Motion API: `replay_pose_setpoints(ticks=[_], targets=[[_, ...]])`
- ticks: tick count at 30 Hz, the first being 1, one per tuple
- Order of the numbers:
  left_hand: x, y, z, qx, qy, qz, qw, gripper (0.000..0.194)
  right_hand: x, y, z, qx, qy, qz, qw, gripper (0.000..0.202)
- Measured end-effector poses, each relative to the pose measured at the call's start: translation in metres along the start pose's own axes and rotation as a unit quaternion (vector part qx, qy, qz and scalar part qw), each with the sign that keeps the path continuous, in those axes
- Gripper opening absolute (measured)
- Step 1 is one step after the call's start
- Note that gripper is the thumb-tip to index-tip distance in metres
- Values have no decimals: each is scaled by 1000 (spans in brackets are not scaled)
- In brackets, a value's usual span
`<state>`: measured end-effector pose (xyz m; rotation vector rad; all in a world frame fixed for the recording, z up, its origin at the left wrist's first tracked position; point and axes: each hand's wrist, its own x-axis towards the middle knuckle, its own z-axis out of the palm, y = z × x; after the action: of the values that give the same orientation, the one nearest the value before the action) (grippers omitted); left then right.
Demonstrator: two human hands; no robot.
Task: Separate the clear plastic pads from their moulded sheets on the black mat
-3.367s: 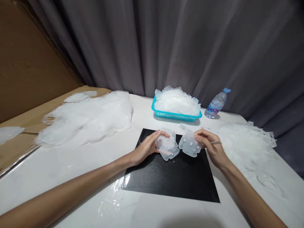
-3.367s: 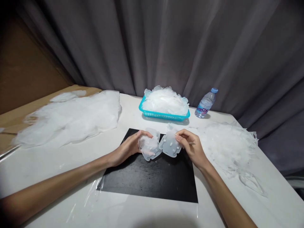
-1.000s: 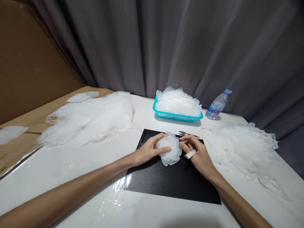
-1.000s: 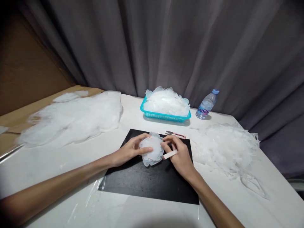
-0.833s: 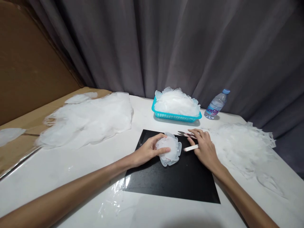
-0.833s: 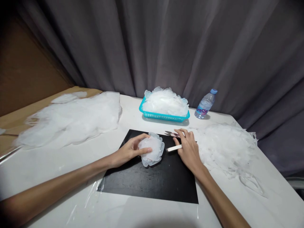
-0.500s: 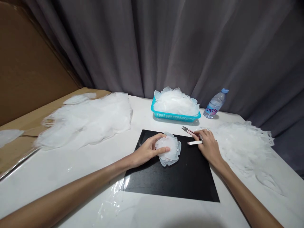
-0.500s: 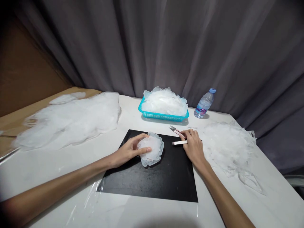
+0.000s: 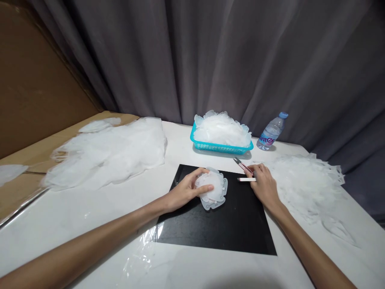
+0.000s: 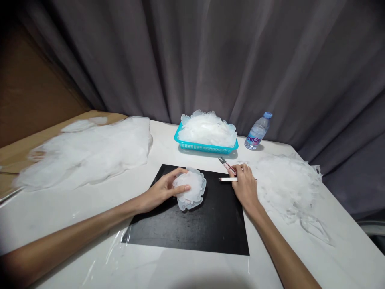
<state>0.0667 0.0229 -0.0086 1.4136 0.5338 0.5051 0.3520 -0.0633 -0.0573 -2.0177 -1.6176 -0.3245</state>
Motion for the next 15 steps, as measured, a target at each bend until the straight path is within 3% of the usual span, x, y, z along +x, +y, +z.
replay_pose_setpoints(ticks=[11, 15], targets=[[0, 0, 0, -9, 2, -2, 1000, 41, 0, -2, 0, 21, 8, 13, 1000, 35], [2, -3, -1, 3, 19, 9, 1000, 41, 3, -17, -11, 78, 31, 19, 996, 38]])
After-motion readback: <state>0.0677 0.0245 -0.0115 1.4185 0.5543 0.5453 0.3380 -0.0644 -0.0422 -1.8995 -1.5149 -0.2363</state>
